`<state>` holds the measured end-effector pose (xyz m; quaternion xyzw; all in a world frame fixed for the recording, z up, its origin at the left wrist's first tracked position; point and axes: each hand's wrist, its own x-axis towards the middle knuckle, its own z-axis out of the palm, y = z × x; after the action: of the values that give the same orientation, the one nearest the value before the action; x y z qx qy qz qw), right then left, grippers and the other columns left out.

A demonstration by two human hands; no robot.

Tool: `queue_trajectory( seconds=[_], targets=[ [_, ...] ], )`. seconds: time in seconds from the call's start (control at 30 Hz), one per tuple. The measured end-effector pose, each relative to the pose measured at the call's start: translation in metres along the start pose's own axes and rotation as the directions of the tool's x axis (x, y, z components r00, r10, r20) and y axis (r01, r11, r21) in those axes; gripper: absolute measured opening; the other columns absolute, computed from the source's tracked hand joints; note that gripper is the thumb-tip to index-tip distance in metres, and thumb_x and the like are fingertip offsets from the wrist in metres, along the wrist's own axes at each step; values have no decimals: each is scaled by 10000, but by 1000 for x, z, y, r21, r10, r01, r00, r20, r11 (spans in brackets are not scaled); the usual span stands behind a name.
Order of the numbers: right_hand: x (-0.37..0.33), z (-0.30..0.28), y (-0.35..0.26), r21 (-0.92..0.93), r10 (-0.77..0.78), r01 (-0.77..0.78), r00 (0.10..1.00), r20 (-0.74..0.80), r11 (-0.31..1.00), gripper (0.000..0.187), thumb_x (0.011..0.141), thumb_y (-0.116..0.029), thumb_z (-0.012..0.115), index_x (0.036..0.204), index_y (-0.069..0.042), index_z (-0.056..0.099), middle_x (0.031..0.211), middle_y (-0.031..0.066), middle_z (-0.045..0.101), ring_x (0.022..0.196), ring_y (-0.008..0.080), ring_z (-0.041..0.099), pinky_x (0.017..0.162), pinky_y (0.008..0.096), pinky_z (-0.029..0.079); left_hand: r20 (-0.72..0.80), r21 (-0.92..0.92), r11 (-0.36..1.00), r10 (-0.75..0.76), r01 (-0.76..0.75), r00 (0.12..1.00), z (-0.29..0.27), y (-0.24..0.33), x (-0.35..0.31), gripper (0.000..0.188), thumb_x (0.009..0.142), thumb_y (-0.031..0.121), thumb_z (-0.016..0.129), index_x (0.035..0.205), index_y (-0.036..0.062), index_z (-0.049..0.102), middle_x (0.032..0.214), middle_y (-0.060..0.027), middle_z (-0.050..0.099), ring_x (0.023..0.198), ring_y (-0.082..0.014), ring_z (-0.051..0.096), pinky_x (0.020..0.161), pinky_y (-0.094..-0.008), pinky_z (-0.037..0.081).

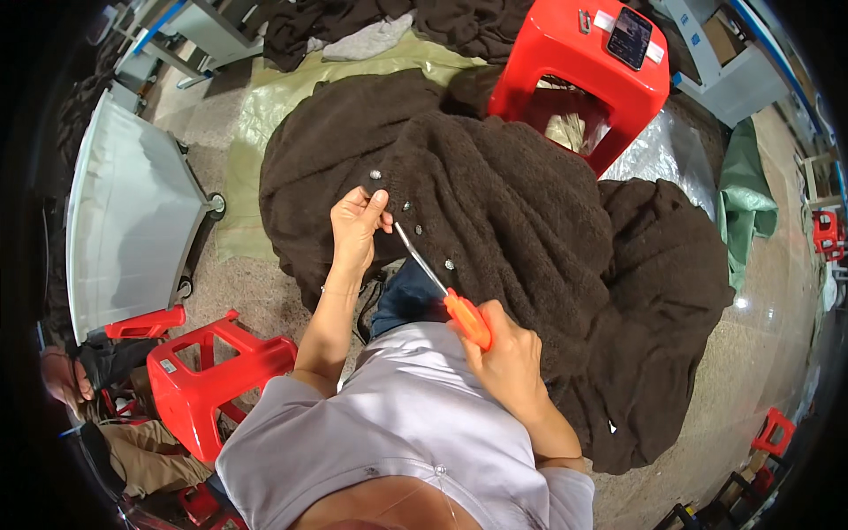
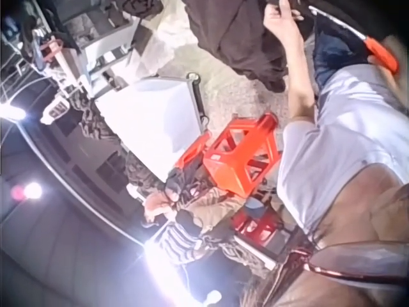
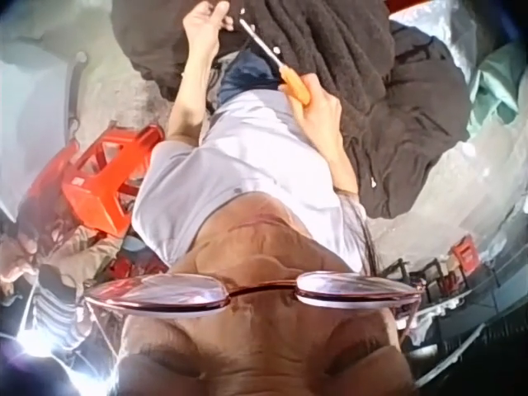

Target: Trimming loose threads and inspecting brown fabric pieces using thread nippers.

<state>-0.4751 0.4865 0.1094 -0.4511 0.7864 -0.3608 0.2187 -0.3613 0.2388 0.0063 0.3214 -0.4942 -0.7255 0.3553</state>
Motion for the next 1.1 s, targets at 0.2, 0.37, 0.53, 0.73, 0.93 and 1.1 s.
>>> queue_trajectory(
  seconds=[0.2,0.37,0.53,0.73,0.93,1.1],
  targets=[
    [-6,3,11,32,51,-49,997,-56,998,217,813,-122,749,890,-33,567,659,175,612,619,384,633,534,387,482,-43,-328,945,-25,9,999,21,8,3,247,974,117,582,1188,-6,560,1137,-63,635,1074,-166,591,893,-350,517],
    [-11,3,14,43,45,-44,999,-30,998,213,807,-123,748,909,-39,580,677,177,626,655,384,647,552,402,491,-3,-405,907,-129,117,992,14,-9,4,280,969,139,594,1214,10,554,1187,-91,632,1036,-195,637,862,-359,559],
    [-10,5,16,7,68,-68,998,-16,998,217,808,-146,749,907,-44,585,689,175,639,648,384,649,553,405,495,-30,-348,931,-128,110,991,13,-3,4,233,961,117,601,1173,20,587,1124,-92,662,936,-195,674,776,-340,586],
    [-10,2,21,21,100,-99,995,-22,995,209,812,-126,742,929,-39,593,707,181,641,661,388,651,559,398,496,-103,-403,908,-171,116,980,18,-5,4,266,976,187,589,1193,34,571,1101,-80,668,946,-192,669,838,-396,565],
    [-23,-10,27,-3,149,-149,989,-3,989,220,812,-152,746,936,-48,597,713,187,639,682,395,649,567,406,492,134,-374,850,-346,370,929,26,-22,-14,321,958,169,617,1223,-4,564,1158,-87,656,987,-177,660,836,-340,558],
    [-34,-12,30,-87,148,-138,982,121,987,220,814,-186,746,916,-54,602,684,189,625,659,393,641,562,418,484,103,-357,870,-326,341,940,11,-19,-12,278,947,122,620,1194,-1,581,1145,-108,662,1018,-216,660,877,-372,567]
  ],
)
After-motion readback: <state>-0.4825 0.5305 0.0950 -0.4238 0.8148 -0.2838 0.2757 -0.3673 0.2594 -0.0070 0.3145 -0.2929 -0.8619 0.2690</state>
